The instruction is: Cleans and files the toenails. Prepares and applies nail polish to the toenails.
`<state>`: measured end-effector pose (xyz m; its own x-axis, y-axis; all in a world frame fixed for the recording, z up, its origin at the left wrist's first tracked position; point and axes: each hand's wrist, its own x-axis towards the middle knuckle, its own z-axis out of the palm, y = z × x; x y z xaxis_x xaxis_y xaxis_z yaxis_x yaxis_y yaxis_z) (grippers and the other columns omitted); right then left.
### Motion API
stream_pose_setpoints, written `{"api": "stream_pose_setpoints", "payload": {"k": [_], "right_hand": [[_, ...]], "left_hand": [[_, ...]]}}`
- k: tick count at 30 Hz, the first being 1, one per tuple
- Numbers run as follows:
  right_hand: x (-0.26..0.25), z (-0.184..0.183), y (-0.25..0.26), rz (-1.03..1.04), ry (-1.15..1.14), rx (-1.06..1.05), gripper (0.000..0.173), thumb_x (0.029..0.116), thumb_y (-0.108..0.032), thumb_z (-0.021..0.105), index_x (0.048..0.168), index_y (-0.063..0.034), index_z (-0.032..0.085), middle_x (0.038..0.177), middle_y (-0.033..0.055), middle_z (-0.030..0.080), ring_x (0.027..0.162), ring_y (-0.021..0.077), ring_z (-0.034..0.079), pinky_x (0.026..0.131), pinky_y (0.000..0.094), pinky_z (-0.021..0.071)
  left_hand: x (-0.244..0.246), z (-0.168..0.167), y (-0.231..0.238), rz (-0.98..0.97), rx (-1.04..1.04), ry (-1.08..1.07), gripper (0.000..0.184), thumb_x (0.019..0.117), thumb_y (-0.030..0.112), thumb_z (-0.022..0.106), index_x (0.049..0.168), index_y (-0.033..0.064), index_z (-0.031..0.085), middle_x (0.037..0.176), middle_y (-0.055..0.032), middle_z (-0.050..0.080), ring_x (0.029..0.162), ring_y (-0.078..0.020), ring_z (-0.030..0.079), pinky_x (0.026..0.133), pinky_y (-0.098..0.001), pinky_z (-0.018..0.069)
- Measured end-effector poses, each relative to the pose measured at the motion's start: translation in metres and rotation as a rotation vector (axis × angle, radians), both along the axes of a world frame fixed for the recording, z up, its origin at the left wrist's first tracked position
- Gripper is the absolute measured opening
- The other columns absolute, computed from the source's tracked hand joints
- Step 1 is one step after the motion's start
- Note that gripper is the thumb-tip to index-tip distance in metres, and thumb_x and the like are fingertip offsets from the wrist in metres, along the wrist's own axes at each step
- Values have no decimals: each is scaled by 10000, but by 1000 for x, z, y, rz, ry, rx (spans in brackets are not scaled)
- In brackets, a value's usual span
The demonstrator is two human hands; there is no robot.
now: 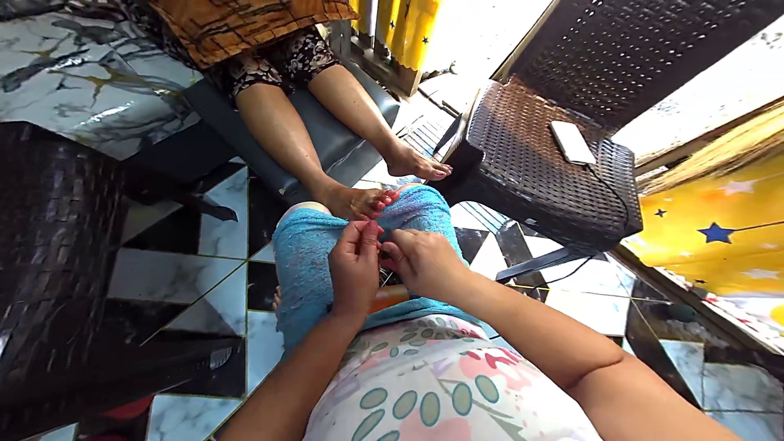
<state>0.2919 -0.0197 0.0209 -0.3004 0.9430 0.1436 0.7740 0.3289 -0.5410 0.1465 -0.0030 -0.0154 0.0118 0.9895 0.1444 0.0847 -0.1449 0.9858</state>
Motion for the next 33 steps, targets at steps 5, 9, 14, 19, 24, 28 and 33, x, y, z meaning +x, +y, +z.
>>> {"api": "stream_pose_setpoints", "payload": {"k": [5,9,14,19,24,28,33], "right_hand": [[14,8,3,11,469,-663,419,1126,-299,390,927,-39,650,709,-19,517,612,37,485,595,223,429],[29,20,9,51,325,-574,405,1124,-285,395,939,-42,660,710,-16,524,618,47,495,602,241,443],[117,53,58,-418,-356,25,359,1066,-306,537,1018,21,678,888,257,688,855,476,694,701,678,535],[217,68,105,-897,-559,-117,271,924,-67,669,1152,79,643,1150,365,640,1094,585,615,809,764,470],[270,52,142,-1044,-542,-276,354,877,-95,726,1146,116,633,1202,403,611,1134,601,593,819,792,455],[294,39,158,-1060,-506,-343,348,890,-107,714,1121,141,635,1197,431,599,1155,617,574,853,799,436],[280,43,155,-1107,-373,-226,531,951,-206,676,1354,107,530,1385,449,467,1287,627,473,954,808,384]], "left_hand": [[-6,-11,9,-10,675,205,226,1063,195,548,966,23,660,810,-45,642,701,-56,608,651,-193,534],[-8,-5,25,-235,659,208,316,1073,267,522,1114,-16,657,808,-58,642,693,-95,613,647,-249,557],[-32,-6,76,-319,435,602,726,949,390,702,1501,4,431,1518,-193,468,1367,-323,499,1116,-527,440],[-46,-34,92,-414,315,986,818,936,484,699,1569,65,396,1625,-151,376,1532,-340,291,1226,-625,206],[-28,-30,99,-445,234,1112,850,950,487,688,1607,90,323,1657,-145,316,1549,-321,255,1242,-614,153],[-21,-34,111,-473,204,1160,902,922,576,677,1619,142,305,1680,-149,253,1571,-325,177,1258,-582,116],[-23,-42,122,-556,283,1097,806,930,608,643,1584,208,397,1610,-145,400,1540,-357,257,1250,-587,163]]}}
